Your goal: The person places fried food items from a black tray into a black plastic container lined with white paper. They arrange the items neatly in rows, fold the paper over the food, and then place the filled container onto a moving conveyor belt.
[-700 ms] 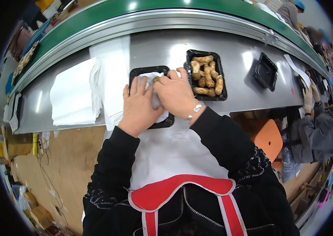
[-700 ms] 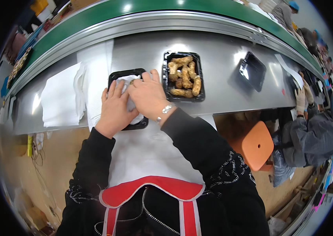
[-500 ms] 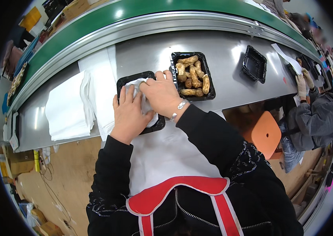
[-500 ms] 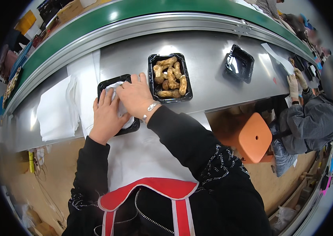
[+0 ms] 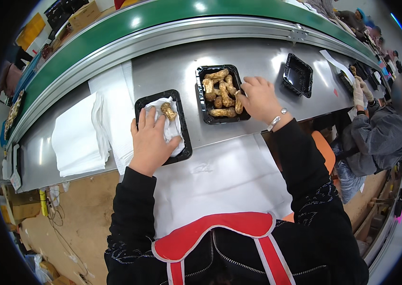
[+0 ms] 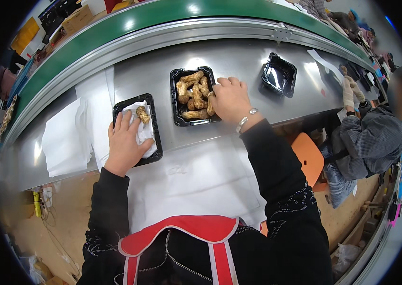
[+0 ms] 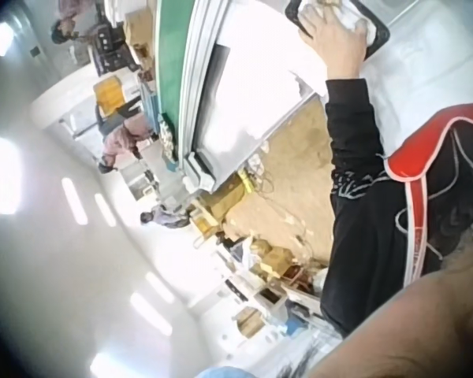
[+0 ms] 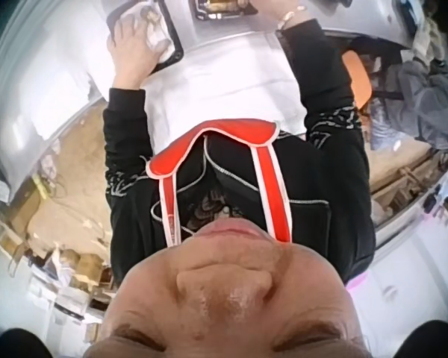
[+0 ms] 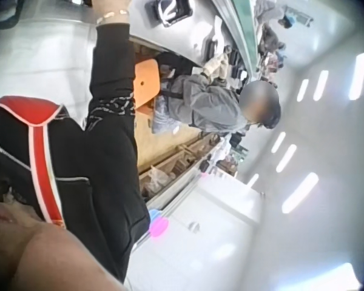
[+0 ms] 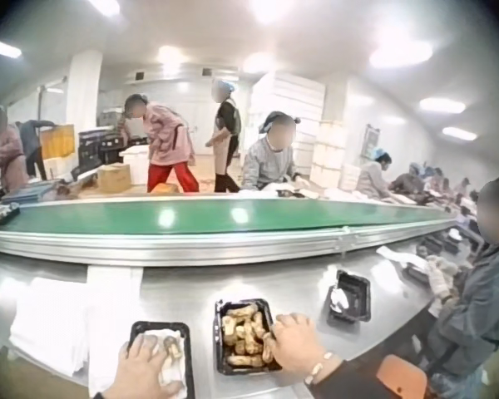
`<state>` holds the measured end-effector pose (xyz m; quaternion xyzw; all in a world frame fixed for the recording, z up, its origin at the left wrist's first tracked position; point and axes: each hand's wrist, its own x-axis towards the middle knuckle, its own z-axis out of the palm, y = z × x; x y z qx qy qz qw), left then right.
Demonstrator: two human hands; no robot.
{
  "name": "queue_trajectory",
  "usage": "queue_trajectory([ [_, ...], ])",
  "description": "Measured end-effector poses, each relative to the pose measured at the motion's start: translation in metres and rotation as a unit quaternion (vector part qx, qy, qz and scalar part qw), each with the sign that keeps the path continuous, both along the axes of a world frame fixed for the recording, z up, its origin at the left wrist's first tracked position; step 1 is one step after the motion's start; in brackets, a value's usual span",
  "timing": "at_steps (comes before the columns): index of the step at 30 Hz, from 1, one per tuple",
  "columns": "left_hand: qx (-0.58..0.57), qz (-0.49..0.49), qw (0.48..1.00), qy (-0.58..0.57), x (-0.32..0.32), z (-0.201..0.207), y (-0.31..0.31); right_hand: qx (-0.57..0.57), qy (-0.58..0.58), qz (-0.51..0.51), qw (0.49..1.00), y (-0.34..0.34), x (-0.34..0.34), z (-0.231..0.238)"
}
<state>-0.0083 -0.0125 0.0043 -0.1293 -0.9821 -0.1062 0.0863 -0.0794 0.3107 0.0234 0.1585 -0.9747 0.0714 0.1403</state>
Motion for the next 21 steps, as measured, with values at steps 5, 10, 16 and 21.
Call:
queue_trajectory([
  [5,0.004,-0.001,1.0,0.007,0.002,-0.001,-0.001,-0.074,-0.043,0.024,0.996,-0.002,-0.002,-0.011],
  [10,0.0,-0.006,1.0,0.007,0.0,-0.002,-0.003,-0.307,-0.093,0.006,0.947,0.001,-0.006,-0.005],
  [16,0.008,-0.004,1.0,-0.006,0.002,0.001,0.0,-0.55,-0.128,0.012,0.825,0.008,0.009,0.012],
  [21,0.017,-0.007,1.0,-0.012,0.001,-0.001,-0.001,-0.524,-0.032,0.054,0.849,-0.001,0.026,0.009],
])
